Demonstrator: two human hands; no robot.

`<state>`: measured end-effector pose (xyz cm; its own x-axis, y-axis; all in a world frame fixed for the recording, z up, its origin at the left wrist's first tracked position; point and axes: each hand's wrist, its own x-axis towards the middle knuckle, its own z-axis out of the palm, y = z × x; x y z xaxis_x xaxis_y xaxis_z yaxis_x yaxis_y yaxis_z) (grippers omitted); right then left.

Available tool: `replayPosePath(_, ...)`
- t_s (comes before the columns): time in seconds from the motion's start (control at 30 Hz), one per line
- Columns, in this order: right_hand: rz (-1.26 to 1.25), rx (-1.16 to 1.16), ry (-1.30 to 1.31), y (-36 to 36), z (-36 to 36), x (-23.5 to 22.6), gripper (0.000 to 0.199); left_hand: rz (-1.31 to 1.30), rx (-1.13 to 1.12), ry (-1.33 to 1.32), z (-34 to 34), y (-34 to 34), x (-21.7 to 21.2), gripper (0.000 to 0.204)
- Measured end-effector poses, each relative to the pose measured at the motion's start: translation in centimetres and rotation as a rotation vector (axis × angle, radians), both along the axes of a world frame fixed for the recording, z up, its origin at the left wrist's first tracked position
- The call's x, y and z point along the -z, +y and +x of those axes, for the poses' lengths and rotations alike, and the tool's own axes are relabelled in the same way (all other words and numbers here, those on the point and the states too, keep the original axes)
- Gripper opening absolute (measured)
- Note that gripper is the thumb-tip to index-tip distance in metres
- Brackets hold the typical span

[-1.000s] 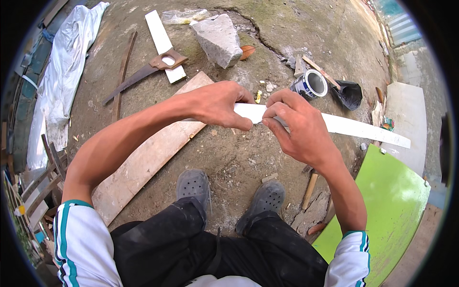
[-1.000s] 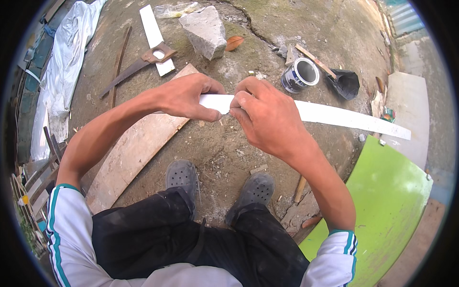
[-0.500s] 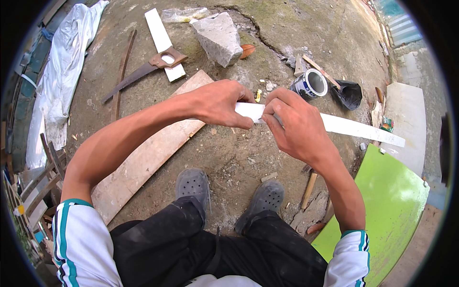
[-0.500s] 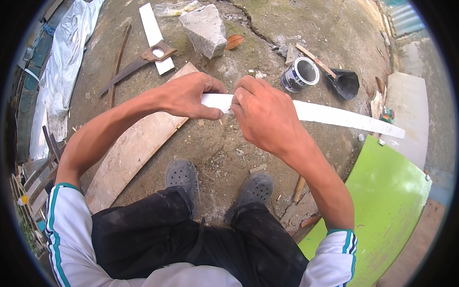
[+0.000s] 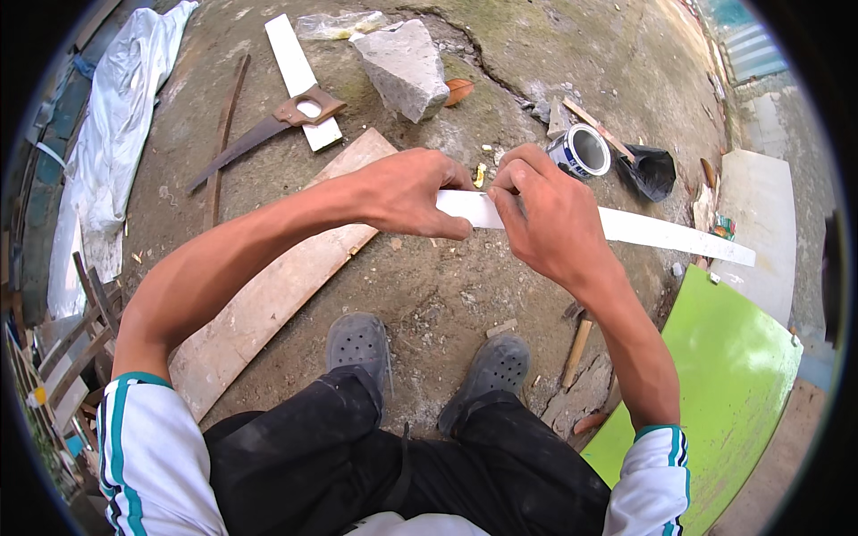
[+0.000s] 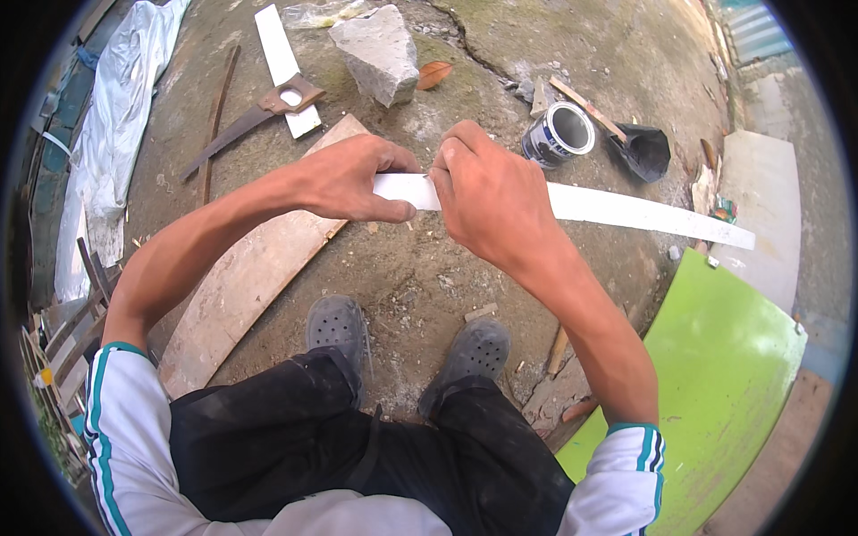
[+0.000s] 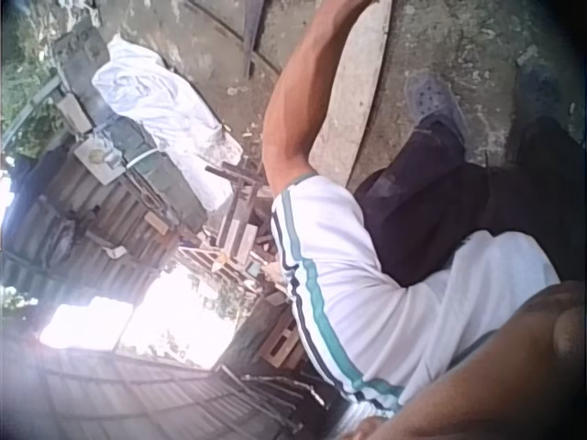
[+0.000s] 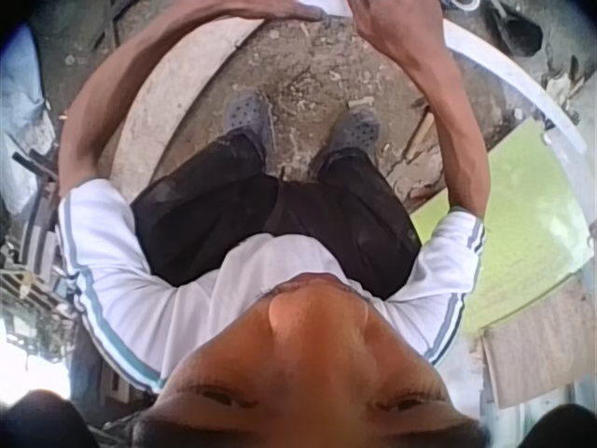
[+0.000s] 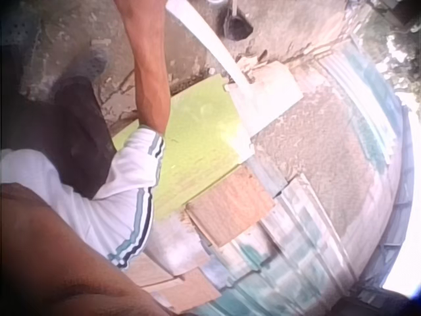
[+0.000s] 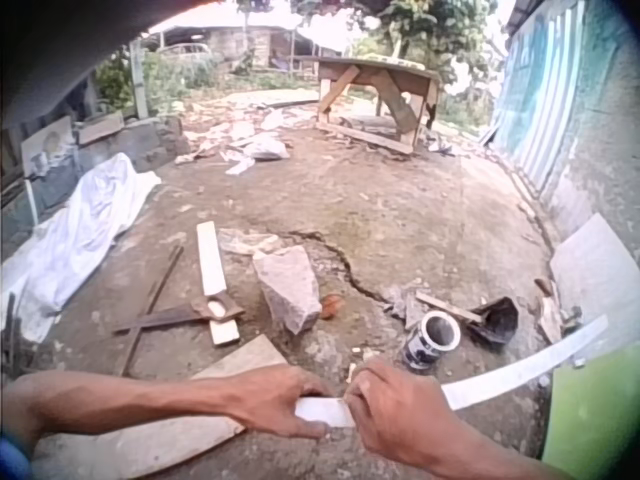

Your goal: The person measures a white wooden strip using a small wooden ruler and a pencil. They repeatedly align the ruler, mark the wood, and reposition the pieces on a larger board.

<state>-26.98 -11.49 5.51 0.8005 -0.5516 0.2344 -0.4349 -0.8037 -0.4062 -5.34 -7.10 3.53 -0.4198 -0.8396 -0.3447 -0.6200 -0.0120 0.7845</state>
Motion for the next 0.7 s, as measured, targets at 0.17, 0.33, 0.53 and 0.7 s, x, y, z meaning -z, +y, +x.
replayPosePath(0.17, 0.013, 0.182, -0.011, -0.8, 0.2, 1.2, 0.012, -0.024, 0.005, 0.045, -0.5, 0.3, -0.1, 0.049)
replayPosePath(0.33, 0.084, 0.238, -0.066, -1.5, -1.2, 0.4, 0.013, -0.014, 0.015, 0.044, 0.5, 0.0, -0.3, 0.053)
replayPosePath(0.53, -0.054, 0.32, 0.049, -2.0, -2.7, -1.6, 0.01, -0.088, -0.016, 0.128, 1.9, 0.4, 0.3, 0.057)
replayPosePath(0.7, -0.229, 0.226, -0.173, -3.0, -3.7, -1.7, 0.007, -0.112, -0.02, 0.145, 3.0, 0.5, 1.4, 0.054)
